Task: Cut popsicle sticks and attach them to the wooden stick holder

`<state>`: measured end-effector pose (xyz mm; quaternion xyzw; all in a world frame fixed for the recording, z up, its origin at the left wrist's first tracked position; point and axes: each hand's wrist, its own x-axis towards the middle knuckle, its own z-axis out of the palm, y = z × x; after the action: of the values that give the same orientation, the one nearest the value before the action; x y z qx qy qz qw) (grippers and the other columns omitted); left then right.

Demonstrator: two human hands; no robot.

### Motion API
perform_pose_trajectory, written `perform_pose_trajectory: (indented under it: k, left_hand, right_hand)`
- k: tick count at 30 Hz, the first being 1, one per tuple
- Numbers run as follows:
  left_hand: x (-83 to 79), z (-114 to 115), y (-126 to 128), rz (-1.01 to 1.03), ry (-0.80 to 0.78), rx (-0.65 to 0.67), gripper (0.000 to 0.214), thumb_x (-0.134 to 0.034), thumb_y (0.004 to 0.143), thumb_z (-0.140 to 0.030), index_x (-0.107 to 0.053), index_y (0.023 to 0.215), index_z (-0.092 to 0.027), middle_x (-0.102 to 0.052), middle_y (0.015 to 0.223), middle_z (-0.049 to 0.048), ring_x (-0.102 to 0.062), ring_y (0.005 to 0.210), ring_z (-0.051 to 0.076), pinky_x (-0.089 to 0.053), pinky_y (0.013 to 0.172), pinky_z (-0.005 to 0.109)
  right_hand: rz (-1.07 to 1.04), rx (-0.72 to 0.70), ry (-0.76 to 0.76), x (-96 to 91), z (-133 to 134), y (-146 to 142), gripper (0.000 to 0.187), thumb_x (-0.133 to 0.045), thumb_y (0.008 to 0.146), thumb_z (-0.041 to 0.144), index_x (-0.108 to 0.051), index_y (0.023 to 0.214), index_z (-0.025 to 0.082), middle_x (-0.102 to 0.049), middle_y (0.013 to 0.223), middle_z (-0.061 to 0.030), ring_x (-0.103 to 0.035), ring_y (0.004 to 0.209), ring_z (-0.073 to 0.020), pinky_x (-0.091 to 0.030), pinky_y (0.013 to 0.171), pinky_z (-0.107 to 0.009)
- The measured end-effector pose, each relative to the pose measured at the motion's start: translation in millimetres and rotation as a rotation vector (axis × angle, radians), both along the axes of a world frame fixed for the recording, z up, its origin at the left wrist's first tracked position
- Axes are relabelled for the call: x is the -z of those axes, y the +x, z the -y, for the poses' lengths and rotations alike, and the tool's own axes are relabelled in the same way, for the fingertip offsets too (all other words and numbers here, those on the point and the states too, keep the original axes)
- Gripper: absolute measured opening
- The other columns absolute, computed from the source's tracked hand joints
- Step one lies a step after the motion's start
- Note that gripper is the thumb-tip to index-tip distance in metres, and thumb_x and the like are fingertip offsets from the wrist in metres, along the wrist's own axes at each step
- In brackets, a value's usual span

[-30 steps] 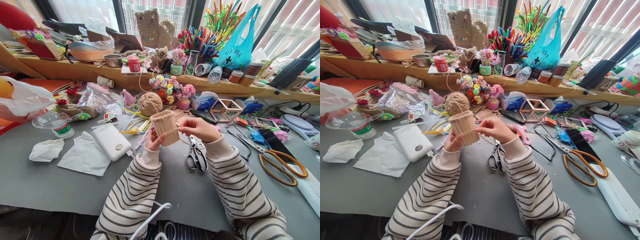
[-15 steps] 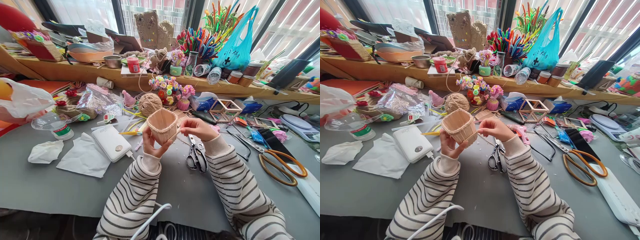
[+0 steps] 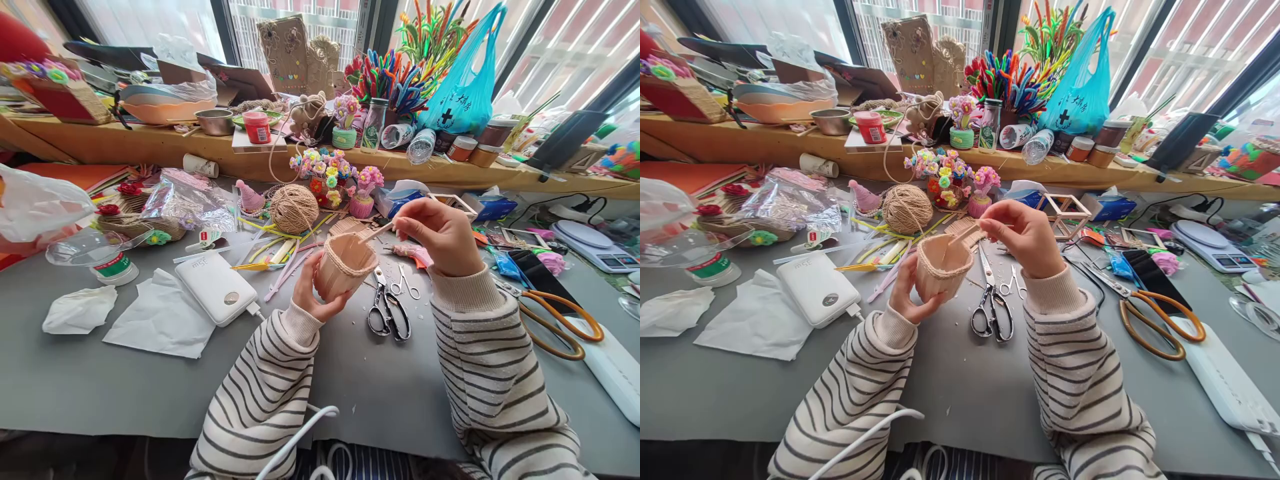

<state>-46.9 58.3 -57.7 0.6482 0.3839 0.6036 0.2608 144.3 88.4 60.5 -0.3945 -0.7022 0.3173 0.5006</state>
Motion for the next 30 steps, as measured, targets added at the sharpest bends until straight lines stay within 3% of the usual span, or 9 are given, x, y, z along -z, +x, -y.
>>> perform_pose_trajectory:
  k: [3, 8, 13, 17, 24, 27, 30]
  left_hand:
    - [0.0, 1.2, -2.7, -0.038, -0.049, 0.101, 0.076, -0.071, 0.05, -0.02, -0.037, 0.117, -0.02, -0.052, 0.109, 0.0096, -0.049, 0.1, 0.028, -0.038, 0.087, 0.04]
    - [-2.4, 5.3, -3.9, -0.02, -0.149, 0.305, 0.075, -0.069, 0.051, -0.018, -0.037, 0.119, -0.019, -0.049, 0.116, 0.0107, -0.048, 0.103, 0.029, -0.037, 0.089, 0.041]
    - [-2.3, 4.7, -4.6, 0.06, -0.158, 0.441, 0.075, -0.067, 0.054, -0.019, -0.036, 0.122, -0.019, -0.047, 0.117, 0.0111, -0.045, 0.108, 0.029, -0.037, 0.091, 0.04]
    - [-1.1, 4.6, -5.0, 0.08, -0.154, 0.457, 0.076, -0.067, 0.053, -0.019, -0.036, 0.122, -0.02, -0.046, 0.12, 0.0107, -0.043, 0.111, 0.03, -0.036, 0.093, 0.04]
    - [0.6, 7.2, -4.3, 0.034, -0.115, 0.404, 0.075, -0.066, 0.058, -0.023, -0.031, 0.124, -0.022, -0.044, 0.122, 0.0114, -0.045, 0.109, 0.029, -0.035, 0.093, 0.043]
    - [-1.4, 6.2, -1.9, -0.066, 0.02, 0.223, 0.077, -0.069, 0.055, -0.022, -0.033, 0.123, -0.023, -0.048, 0.118, 0.0104, -0.049, 0.104, 0.028, -0.038, 0.09, 0.043]
    - [-4.4, 4.2, 2.4, -0.206, 0.255, -0.038, 0.074, -0.073, 0.052, -0.022, -0.041, 0.118, -0.022, -0.05, 0.117, 0.0105, -0.048, 0.106, 0.03, -0.038, 0.091, 0.045]
  right_hand:
    - [0.08, 0.032, 0.068, 2.9, 0.0, -6.1, 0.018, -0.062, 0.07, 0.036, -0.057, 0.073, 0.018, -0.057, 0.071, -0.002, -0.053, 0.063, -0.0122, -0.047, 0.057, -0.027]
    - [0.356, -0.036, 0.249, 11.0, -0.1, -21.7, 0.013, -0.055, 0.077, 0.028, -0.056, 0.077, 0.016, -0.058, 0.077, -0.0039, -0.054, 0.071, -0.0131, -0.048, 0.061, -0.025]
    - [0.369, -0.095, 0.241, 16.0, 0.9, -28.9, 0.011, -0.052, 0.078, 0.027, -0.052, 0.082, 0.017, -0.059, 0.077, -0.0024, -0.056, 0.07, -0.0118, -0.051, 0.066, -0.025]
    - [0.332, -0.095, 0.235, 18.7, 0.2, -27.4, 0.013, -0.054, 0.077, 0.03, -0.053, 0.081, 0.017, -0.059, 0.077, -0.002, -0.057, 0.07, -0.0122, -0.051, 0.067, -0.026]
    - [0.331, -0.073, 0.295, 16.7, -1.0, -23.9, 0.011, -0.056, 0.077, 0.028, -0.053, 0.077, 0.017, -0.058, 0.074, -0.0013, -0.055, 0.067, -0.0116, -0.05, 0.065, -0.025]
    - [0.348, -0.025, 0.329, 16.5, -1.7, -22.8, 0.011, -0.056, 0.076, 0.028, -0.054, 0.073, 0.018, -0.057, 0.076, -0.002, -0.054, 0.067, -0.0122, -0.048, 0.063, -0.026]
    - [0.226, -0.065, 0.247, 20.2, -2.5, -23.0, 0.009, -0.057, 0.075, 0.026, -0.053, 0.072, 0.019, -0.056, 0.074, -0.0007, -0.055, 0.062, -0.0109, -0.048, 0.06, -0.026]
